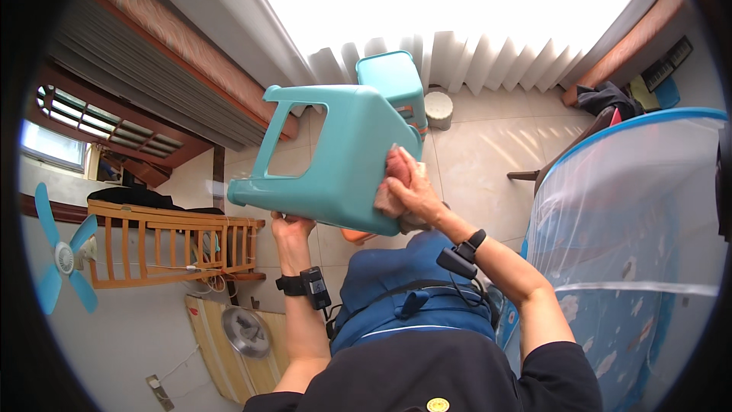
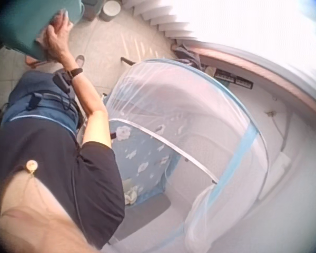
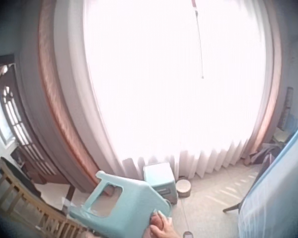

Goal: The person wipes a small blue plastic stool with a cloth, then uses a scouring pad and a cloth to scrub and wipe a wooden table surface using water and a cleaning solution from a yellow bottle.

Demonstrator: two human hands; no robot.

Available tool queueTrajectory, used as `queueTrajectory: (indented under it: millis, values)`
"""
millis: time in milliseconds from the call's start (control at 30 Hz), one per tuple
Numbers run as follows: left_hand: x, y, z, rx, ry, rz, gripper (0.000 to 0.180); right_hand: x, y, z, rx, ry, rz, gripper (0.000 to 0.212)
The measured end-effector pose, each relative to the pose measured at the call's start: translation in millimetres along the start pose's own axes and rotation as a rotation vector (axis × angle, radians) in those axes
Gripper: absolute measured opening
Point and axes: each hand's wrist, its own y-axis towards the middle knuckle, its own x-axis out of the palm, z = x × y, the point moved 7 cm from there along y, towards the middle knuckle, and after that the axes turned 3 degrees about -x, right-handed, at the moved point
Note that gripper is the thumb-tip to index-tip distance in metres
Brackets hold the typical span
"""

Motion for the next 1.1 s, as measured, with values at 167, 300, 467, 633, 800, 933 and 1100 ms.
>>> queueTrajectory:
  millis: [167, 300, 467, 633, 800, 933, 1100]
  values:
    - [3.9, 0.6, -2.8, 0.153, -0.058, -0.044, 0.022, 0.9, 51.7, 11.2, 0.068, 0.100, -0.449, 0.064]
    - [3.5, -6.2, -28.6, 0.199, -0.178, 0.100, 0.019, -40.3, 96.6, 90.2, 0.354, 0.331, -0.494, 0.056]
    - [-31.5, 13.4, -49.2, 0.205, -0.202, 0.123, 0.028, -56.5, 93.4, 138.8, 0.831, 0.899, -0.454, 0.047]
    - [-7.2, 39.3, -81.9, 0.056, -0.294, 0.034, 0.033, -63.6, 119.4, 142.6, 0.900, 1.093, -0.353, 0.067]
    - [23.3, 102.2, -94.3, 0.182, 0.265, 0.086, 0.035, -120.4, 148.4, 182.7, 0.742, 0.963, -0.148, 0.076]
    - [44.4, 159.8, -126.4, 0.254, 0.537, -0.046, 0.039, -176.2, 176.0, 182.8, 0.668, 0.923, -0.188, 0.074]
    - [73.9, 195.3, -179.5, 0.282, 0.516, -0.163, 0.036, -193.0, 274.1, 135.8, 0.513, 0.475, -0.334, 0.066]
